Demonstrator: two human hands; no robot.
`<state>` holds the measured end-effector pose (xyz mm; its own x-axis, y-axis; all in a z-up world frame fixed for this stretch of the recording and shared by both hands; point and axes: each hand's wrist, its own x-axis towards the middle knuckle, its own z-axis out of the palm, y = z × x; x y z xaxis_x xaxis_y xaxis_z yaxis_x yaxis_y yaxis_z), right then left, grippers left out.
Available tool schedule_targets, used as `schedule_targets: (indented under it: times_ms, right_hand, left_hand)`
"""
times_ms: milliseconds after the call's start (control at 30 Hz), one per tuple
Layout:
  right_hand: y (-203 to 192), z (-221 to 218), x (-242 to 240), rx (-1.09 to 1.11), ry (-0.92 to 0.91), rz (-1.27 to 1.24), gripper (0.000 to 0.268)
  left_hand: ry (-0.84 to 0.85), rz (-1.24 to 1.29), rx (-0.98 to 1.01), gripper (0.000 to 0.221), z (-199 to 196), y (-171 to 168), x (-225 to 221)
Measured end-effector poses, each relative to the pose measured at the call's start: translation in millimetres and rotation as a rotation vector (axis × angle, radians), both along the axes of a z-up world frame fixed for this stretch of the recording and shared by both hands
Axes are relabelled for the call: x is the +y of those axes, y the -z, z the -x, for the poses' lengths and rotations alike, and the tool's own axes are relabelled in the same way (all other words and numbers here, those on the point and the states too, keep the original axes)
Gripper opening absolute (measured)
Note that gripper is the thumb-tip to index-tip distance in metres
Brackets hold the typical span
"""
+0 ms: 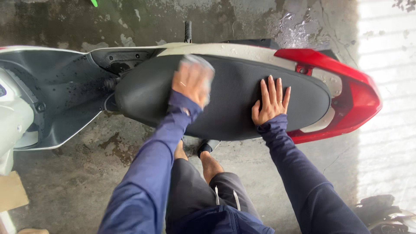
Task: The person wipes the black seat of a white and red motorcycle with a grey cloth. They repeatedly rub the seat surface and the red rear bodywork, moving the cloth back and forth across the entire seat area.
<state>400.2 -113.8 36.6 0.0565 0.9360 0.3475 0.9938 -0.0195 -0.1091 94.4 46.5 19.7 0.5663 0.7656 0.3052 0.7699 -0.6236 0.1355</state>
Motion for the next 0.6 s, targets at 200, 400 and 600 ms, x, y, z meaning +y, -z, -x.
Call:
schedule_targets:
  times_ms: [200,400,600]
  right_hand:
    - [-2,3,0,-0.008,0.012,0.001,0.085]
    - [-2,2,0,-0.002,0.002,0.001,0.083]
    - [-3,0,5,-0.004,-0.007,-0.006,0.083]
  left_hand:
    - [0.075,0.012,-0.081,0.092,18,29,-48]
    - [-0.234,-0.093,-0.070,0.068,31,-28,-30]
    - [-0.243,-0.115,-0.067,0.075,86,3,-18]
